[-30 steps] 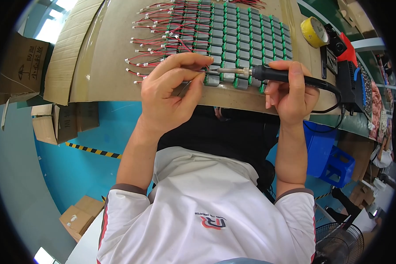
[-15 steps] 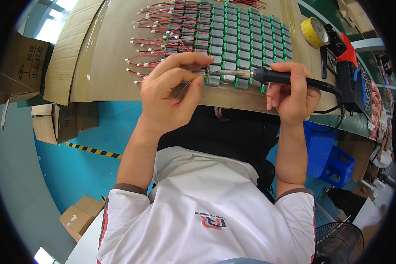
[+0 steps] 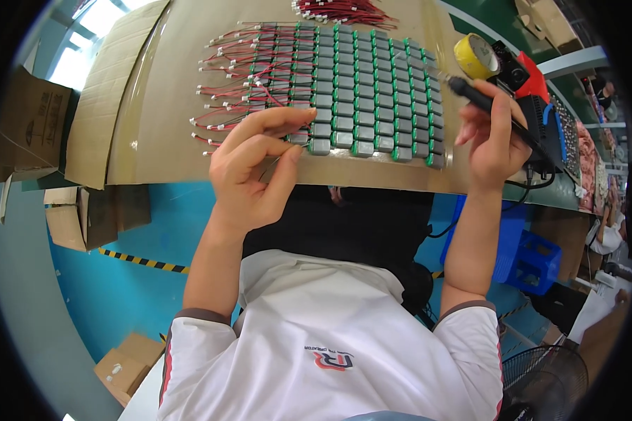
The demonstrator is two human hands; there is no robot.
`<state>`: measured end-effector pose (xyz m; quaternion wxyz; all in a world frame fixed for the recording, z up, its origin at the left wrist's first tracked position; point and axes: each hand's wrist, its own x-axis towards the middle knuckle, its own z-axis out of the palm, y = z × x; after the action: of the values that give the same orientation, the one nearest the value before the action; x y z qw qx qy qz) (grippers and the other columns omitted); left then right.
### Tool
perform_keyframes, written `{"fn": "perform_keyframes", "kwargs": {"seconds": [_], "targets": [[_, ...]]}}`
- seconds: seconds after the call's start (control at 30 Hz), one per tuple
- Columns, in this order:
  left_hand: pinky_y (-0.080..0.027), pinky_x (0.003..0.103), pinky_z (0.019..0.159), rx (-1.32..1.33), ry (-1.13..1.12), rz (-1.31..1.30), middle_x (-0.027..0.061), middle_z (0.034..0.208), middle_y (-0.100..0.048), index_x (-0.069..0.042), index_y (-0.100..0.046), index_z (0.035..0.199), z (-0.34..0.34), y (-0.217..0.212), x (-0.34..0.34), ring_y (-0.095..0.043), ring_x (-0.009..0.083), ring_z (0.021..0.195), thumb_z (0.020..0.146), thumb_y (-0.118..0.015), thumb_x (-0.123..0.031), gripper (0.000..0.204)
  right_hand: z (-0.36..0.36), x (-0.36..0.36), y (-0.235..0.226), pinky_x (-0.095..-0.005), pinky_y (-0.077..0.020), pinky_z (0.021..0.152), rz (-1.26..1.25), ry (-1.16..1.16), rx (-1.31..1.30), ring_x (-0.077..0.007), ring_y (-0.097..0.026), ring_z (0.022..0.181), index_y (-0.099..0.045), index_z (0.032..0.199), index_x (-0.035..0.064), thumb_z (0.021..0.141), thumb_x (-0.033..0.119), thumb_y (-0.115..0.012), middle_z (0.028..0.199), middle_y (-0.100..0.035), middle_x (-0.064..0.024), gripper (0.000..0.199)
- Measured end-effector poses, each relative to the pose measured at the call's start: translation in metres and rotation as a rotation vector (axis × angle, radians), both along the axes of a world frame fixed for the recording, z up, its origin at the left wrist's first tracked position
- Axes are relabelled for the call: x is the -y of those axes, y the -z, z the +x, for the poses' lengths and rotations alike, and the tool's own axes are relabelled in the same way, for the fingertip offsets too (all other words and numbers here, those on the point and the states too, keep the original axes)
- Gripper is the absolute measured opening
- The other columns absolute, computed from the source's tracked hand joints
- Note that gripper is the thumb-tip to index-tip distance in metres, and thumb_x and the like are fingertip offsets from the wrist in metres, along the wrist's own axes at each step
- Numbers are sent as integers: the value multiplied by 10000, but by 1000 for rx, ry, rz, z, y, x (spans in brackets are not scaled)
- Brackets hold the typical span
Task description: The person solders wire leads onto electronic components arranged on the table using a soldering iron.
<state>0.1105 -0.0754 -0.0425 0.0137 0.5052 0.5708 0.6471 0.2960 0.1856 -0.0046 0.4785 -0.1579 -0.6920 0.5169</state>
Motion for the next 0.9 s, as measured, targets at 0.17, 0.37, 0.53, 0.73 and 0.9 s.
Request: {"fn": "perform_keyframes", "kwargs": {"seconds": [0.17,0.37,0.53,0.73,0.9], "targets": [[-630,381,950,-50,-43,-2,258,1235,-755,85,-684,880,0,-1,1,-774,337,1124,895,-712,114,43,13,-61,-8,-328,-568,744,900,345,405,-228,-727,854,-768,1316,50,1042,71,-737,994,-754,-123,277],[-622,376,947,-109,-130,-31,222,1266,-739,68,-774,989,1,-5,3,-770,310,1080,918,-757,70,73,18,-66,-3,-369,-582,799,1016,339,492,-294,-733,902,-769,1305,63,1035,103,-761,1009,-751,-141,274],[-628,390,976,-171,-185,-98,201,1260,-722,49,-807,1033,1,-8,4,-760,310,1111,911,-778,58,126,9,-28,-3,-275,-565,705,766,138,247,-155,-700,805,-753,1347,18,1070,122,-737,1024,-781,-107,296],[-635,405,1005,-201,-215,-98,190,1258,-715,16,-840,1028,-2,-2,6,-753,316,1128,865,-850,28,163,2,31,19,-250,-593,640,248,-352,-11,-120,-700,698,-589,1499,-109,1115,285,-686,1056,-821,-186,559],[-648,404,984,-220,-218,-126,180,1252,-717,-19,-847,988,-4,-2,7,-747,317,1123,822,-897,-3,174,12,42,34,-368,-687,738,45,-484,-41,-191,-759,752,-600,1458,-137,1081,427,-696,1012,-801,-232,685]]}}
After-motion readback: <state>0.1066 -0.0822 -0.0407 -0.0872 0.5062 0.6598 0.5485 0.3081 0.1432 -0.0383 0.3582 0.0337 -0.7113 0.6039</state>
